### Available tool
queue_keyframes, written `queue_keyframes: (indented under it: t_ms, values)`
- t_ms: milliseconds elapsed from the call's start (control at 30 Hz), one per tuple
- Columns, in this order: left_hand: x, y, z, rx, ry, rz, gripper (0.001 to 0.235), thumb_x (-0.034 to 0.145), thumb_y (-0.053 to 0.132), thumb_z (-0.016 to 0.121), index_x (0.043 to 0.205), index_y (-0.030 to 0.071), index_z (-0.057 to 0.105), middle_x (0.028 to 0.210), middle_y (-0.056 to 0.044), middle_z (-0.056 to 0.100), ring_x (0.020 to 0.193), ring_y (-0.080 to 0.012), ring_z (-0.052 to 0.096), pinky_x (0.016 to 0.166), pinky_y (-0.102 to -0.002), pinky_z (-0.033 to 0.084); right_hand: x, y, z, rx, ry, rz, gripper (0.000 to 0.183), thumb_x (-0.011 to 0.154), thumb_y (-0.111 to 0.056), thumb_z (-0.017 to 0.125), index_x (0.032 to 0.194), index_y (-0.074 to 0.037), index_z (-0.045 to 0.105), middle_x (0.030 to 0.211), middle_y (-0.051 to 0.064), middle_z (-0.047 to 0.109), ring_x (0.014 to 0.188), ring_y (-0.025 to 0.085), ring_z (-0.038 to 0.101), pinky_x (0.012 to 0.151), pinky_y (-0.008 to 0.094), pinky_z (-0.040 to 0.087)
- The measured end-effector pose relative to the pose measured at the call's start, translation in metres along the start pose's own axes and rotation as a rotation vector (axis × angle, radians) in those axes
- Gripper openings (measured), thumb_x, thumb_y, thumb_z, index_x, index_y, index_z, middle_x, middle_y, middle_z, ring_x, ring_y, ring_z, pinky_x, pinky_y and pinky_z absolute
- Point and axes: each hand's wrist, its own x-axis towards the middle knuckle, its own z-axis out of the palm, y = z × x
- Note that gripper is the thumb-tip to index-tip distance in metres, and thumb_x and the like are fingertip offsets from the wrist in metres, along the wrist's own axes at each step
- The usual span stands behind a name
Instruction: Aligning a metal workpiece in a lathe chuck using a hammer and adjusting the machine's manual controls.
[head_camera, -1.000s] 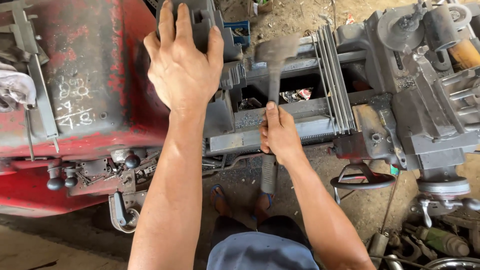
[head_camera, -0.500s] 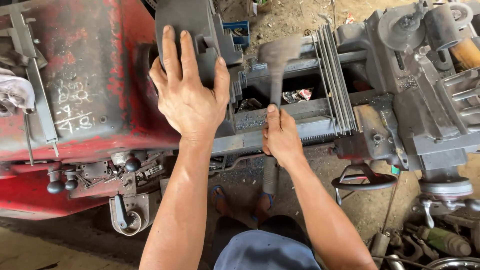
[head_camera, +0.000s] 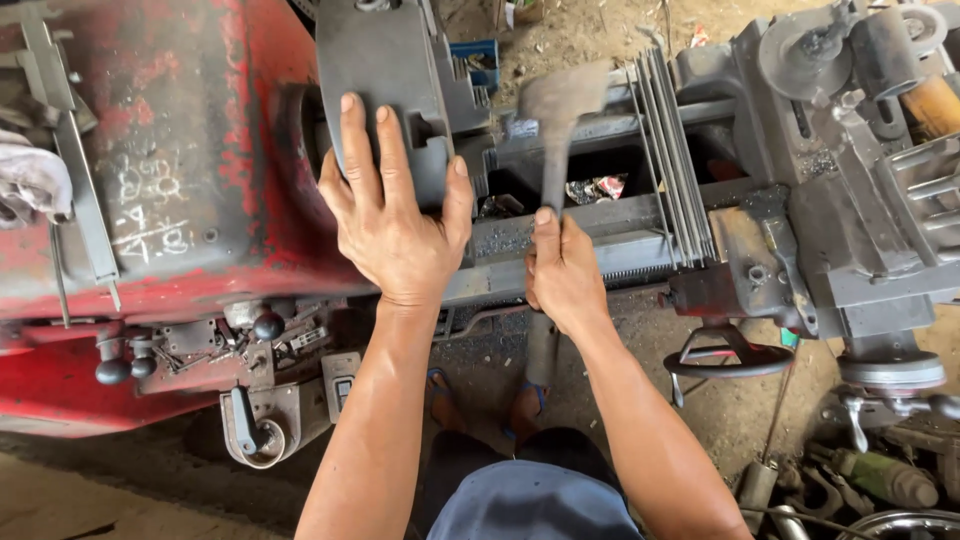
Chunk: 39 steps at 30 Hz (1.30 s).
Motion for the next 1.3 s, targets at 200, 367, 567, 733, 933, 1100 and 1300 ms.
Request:
queue_keyframes:
  t_ms: [200,367,567,733,933,1100,1300]
  values:
    - [-0.012,-0.002,0.001,-0.009,-0.012,0.002,0.060,0.113,0.049,0.058,0.153,0.007,0.048,0.161,-0.018,0.043,0.124,-0.0498,0.064,0.111,-0.057,0.059,-0.001,-0.009,-0.003,-0.104,-0.020,0.020,0.044,0.108,-0.049,0.035,0.091,-0.009,0.042,0.066,0.003,0.038,0.047,0.015,0.038,0.041,0.032,0.038]
    - [-0.018,-0.004,0.004,-0.019,0.003,0.007,0.061,0.112,0.049,0.058,0.154,0.007,0.046,0.161,-0.021,0.044,0.127,-0.0498,0.064,0.111,-0.058,0.056,0.007,-0.001,0.003,0.078,-0.075,0.078,0.038,0.113,-0.042,0.037,0.091,-0.011,0.041,0.058,-0.003,0.037,0.040,0.011,0.033,0.034,0.029,0.034]
    - [-0.019,-0.004,0.004,-0.013,0.008,0.009,0.062,0.112,0.051,0.057,0.154,0.007,0.046,0.161,-0.019,0.043,0.123,-0.0497,0.064,0.110,-0.057,0.057,0.007,0.005,0.010,0.087,0.008,-0.001,0.041,0.108,-0.048,0.036,0.101,-0.008,0.043,0.055,-0.003,0.036,0.036,0.012,0.036,0.031,0.031,0.033]
    - [-0.018,-0.005,0.006,-0.012,0.025,0.026,0.062,0.113,0.051,0.056,0.155,0.007,0.045,0.161,-0.020,0.042,0.127,-0.0496,0.065,0.110,-0.059,0.057,0.003,-0.007,0.003,0.032,0.007,-0.021,0.040,0.108,-0.047,0.036,0.091,-0.011,0.040,0.058,-0.001,0.032,0.041,0.014,0.034,0.037,0.032,0.035]
    - [-0.022,-0.004,0.007,-0.008,0.043,0.040,0.061,0.113,0.050,0.056,0.155,0.006,0.046,0.161,-0.020,0.043,0.127,-0.0492,0.064,0.109,-0.059,0.057,-0.003,-0.018,0.000,0.010,-0.014,0.064,0.042,0.109,-0.046,0.036,0.105,-0.006,0.046,0.059,-0.001,0.034,0.043,0.012,0.034,0.039,0.030,0.036]
    - [-0.027,-0.003,0.001,0.008,0.031,0.042,0.061,0.112,0.050,0.055,0.152,0.005,0.048,0.158,-0.022,0.045,0.123,-0.0516,0.065,0.108,-0.060,0.056,-0.006,-0.016,0.006,0.034,-0.027,0.062,0.040,0.110,-0.046,0.035,0.095,-0.009,0.042,0.061,0.001,0.038,0.044,0.013,0.036,0.039,0.031,0.038]
    - [-0.025,-0.005,0.008,0.003,0.049,0.044,0.062,0.111,0.050,0.056,0.151,0.003,0.048,0.157,-0.023,0.045,0.124,-0.0522,0.063,0.107,-0.060,0.056,0.009,-0.003,0.003,0.193,0.035,-0.038,0.041,0.107,-0.048,0.039,0.091,-0.011,0.039,0.062,0.002,0.033,0.042,0.014,0.032,0.037,0.032,0.033]
